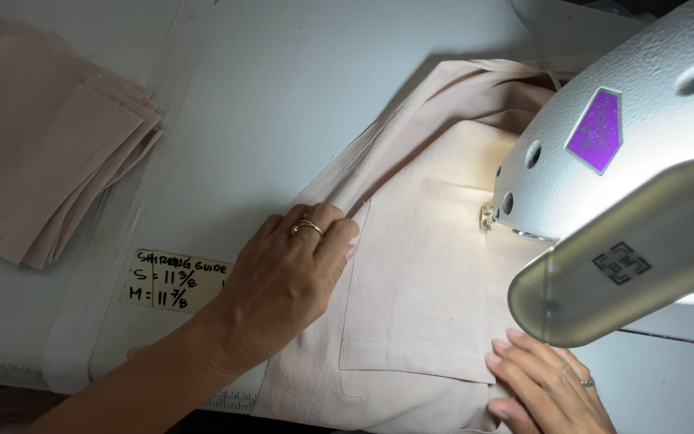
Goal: Folding and aligning fabric pieces on a garment at a sewing station
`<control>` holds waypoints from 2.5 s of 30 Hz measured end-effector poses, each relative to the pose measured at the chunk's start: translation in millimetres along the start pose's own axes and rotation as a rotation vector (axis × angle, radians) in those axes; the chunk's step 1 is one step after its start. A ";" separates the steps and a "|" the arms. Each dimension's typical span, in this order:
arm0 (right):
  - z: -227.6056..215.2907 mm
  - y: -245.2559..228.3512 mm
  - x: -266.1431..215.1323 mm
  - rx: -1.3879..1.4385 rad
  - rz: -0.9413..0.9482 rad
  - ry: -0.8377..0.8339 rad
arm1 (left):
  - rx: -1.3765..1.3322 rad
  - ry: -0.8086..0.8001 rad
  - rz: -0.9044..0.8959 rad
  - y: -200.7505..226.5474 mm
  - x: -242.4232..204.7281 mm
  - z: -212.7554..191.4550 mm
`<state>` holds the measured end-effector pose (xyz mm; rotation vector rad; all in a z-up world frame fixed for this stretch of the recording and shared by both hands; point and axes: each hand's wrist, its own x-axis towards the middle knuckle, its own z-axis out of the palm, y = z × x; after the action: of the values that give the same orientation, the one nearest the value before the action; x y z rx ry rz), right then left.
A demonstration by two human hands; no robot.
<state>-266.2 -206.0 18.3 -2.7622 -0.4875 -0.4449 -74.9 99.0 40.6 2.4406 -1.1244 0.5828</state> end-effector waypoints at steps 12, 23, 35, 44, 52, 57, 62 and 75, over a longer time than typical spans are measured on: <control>-15.3 61.9 -71.1 0.102 -0.174 -0.072 | 0.385 -0.150 -0.126 -11.1 -17.9 1.2; -36.5 4.1 -31.9 0.231 -0.031 0.009 | 0.077 -0.130 0.017 20.8 -23.8 1.4; -33.1 -15.6 1.1 0.165 -0.051 0.071 | -0.017 -0.059 0.093 53.6 -31.3 3.3; -22.4 -28.3 20.0 -0.062 -0.136 0.038 | -0.330 0.046 0.230 135.9 -25.8 7.9; -15.2 -24.5 12.1 -0.007 -0.151 0.126 | -0.096 0.168 0.199 150.0 -22.5 31.8; -26.4 -19.6 24.0 0.263 -0.106 0.056 | -0.153 0.223 0.235 148.1 -29.9 31.2; -33.2 -0.9 54.4 0.437 -0.190 0.074 | -0.221 0.193 0.244 141.0 -40.2 29.7; -14.8 11.4 79.2 0.455 -0.360 0.081 | -0.501 0.276 0.008 138.8 -27.6 18.0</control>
<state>-194.7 -199.1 56.6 -2.2156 -0.9420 -0.4569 -195.7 23.3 35.2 1.8677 -1.0190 0.5422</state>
